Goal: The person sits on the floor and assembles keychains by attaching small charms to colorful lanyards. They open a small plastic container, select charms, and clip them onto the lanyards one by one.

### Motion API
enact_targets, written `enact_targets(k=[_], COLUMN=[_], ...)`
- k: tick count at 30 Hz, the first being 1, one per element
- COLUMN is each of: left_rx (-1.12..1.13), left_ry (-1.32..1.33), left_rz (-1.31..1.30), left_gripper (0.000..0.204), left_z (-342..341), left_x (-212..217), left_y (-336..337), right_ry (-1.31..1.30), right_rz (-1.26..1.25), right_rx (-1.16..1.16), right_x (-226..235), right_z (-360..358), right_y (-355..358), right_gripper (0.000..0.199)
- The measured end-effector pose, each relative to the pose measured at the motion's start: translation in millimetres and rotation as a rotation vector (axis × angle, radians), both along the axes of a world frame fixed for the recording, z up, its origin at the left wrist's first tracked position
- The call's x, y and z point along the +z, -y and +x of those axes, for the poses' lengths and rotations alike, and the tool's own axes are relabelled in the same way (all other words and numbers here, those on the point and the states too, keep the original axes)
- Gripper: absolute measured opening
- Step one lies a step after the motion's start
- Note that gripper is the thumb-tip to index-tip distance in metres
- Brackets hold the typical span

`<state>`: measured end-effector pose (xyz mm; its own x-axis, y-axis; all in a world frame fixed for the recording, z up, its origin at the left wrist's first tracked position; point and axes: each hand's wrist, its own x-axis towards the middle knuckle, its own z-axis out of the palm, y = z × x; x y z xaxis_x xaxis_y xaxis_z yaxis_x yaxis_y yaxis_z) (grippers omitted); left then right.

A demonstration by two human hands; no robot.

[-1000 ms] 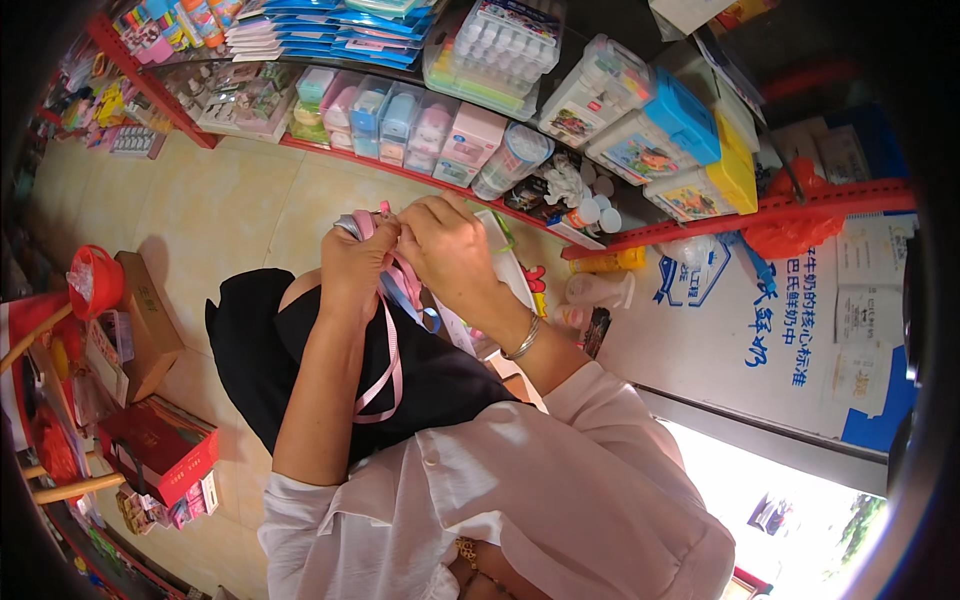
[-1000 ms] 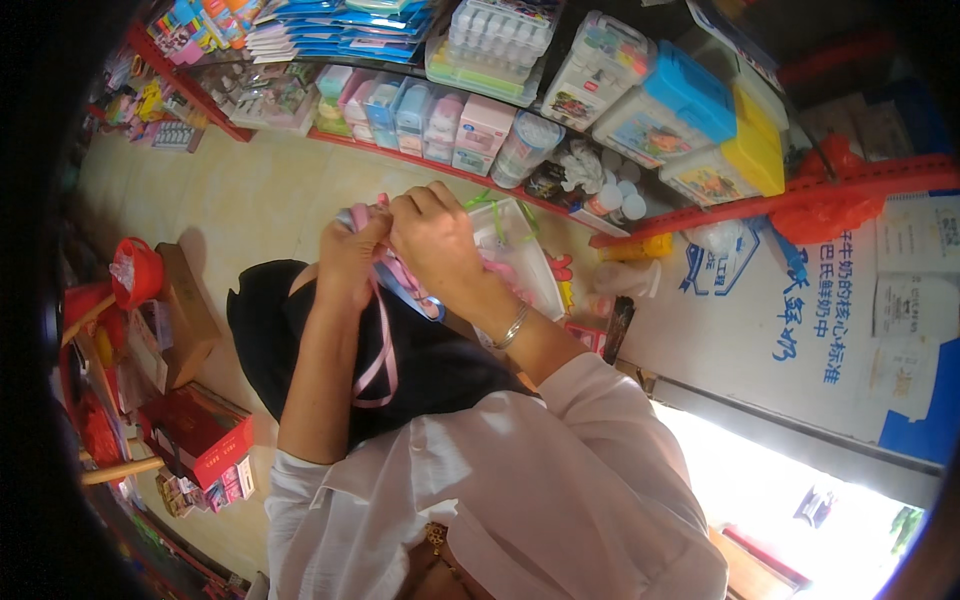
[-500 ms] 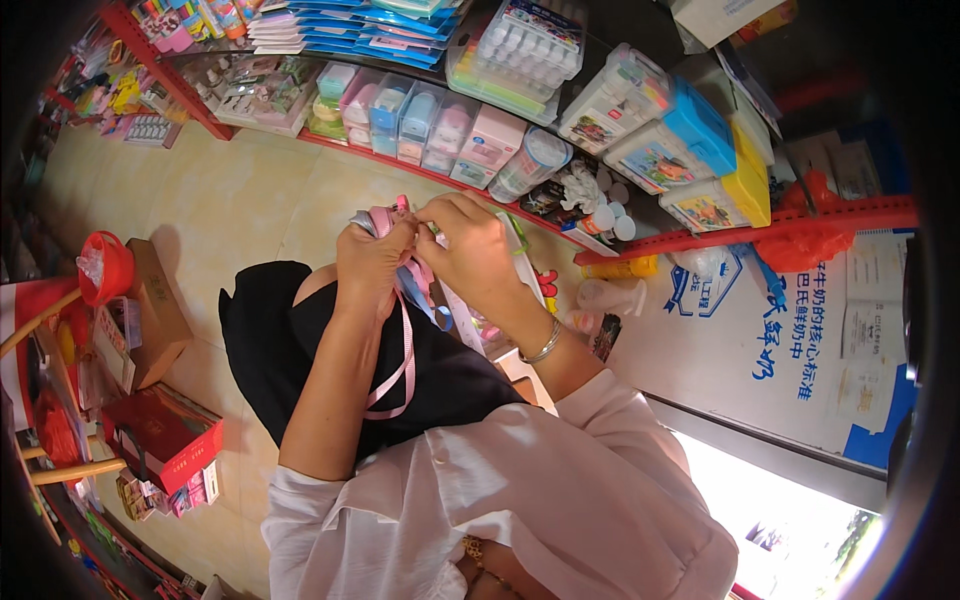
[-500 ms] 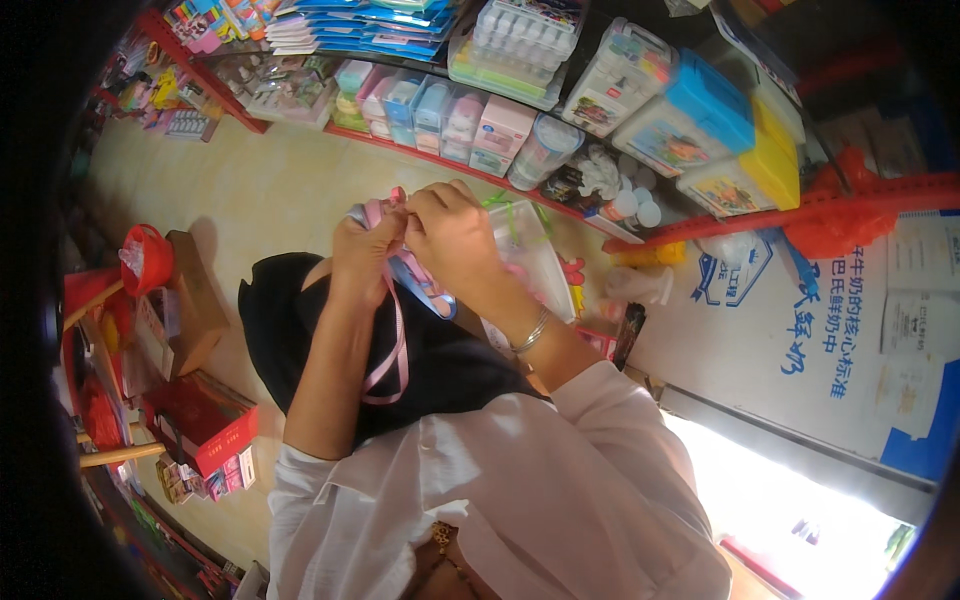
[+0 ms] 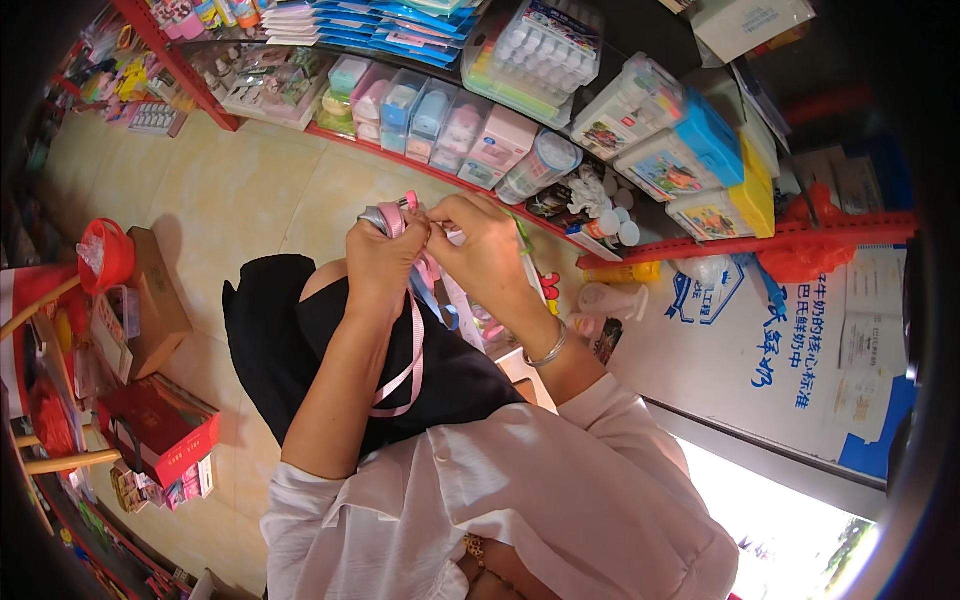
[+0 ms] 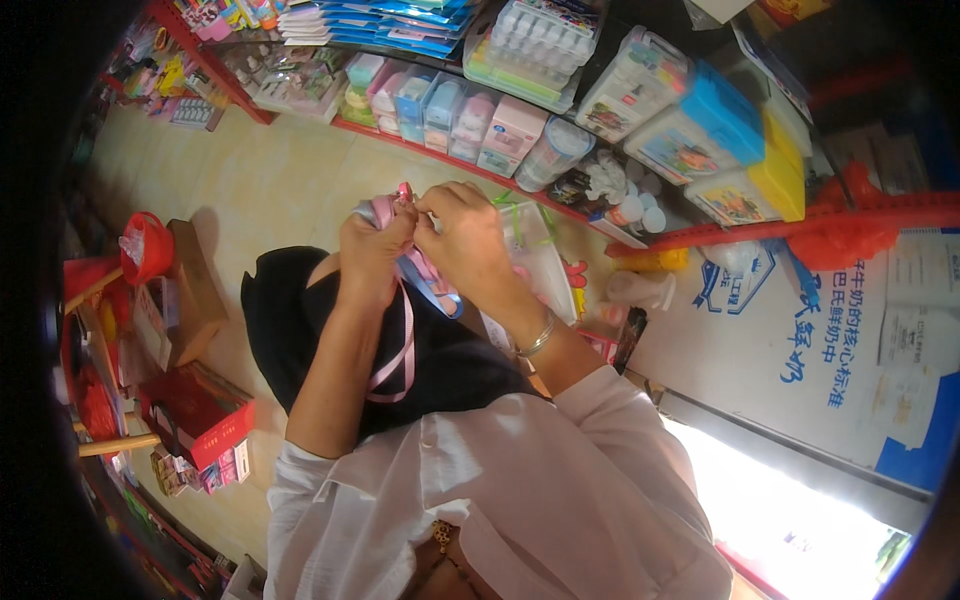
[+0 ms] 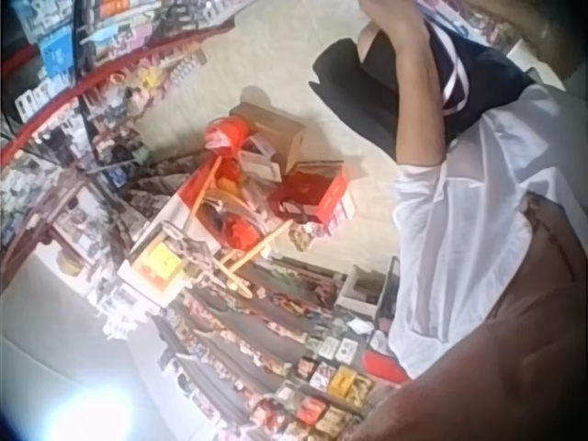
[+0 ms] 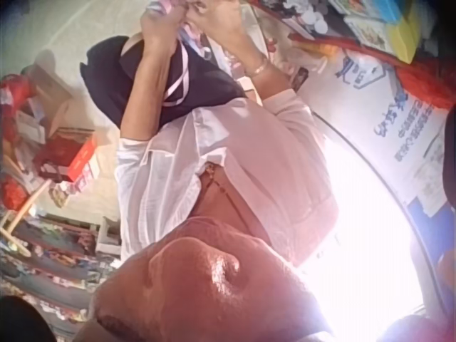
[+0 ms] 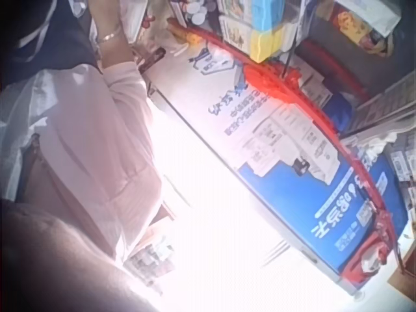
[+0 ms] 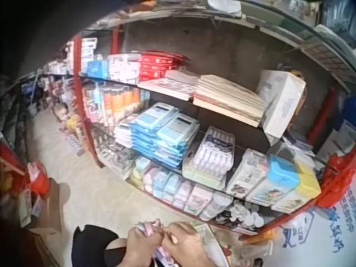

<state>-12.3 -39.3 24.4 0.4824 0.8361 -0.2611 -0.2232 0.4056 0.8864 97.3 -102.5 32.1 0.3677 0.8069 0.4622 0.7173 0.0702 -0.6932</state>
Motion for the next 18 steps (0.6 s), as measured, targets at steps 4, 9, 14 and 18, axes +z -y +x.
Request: enact_targets(k=[4, 9, 14, 18], left_rx=[-0.033, -0.003, 0.029, 0.019], left_ry=[-0.020, 0.009, -0.019, -0.057], left_rz=[0.059, 0.080, 0.106, 0.122], left_gripper=[0.008, 0.007, 0.006, 0.004], left_z=[-2.8, -0.2, 0.4, 0.1], left_x=[-2.2, 5.1, 2.8, 6.5], left_y=[-1.0, 3.4, 3.5, 2.5], right_ry=[0.085, 0.153, 0.169, 0.212], right_rz=[0.012, 0.063, 0.095, 0.112], right_rx=[-0.008, -0.005, -0.023, -0.035], right_x=[1.6, -3.1, -3.8, -6.0], right_z=[-1.5, -0.9, -4.5, -6.6], right_y=[-0.1, 0.1, -1.0, -0.4], right_gripper=[0.012, 0.012, 0.014, 0.017])
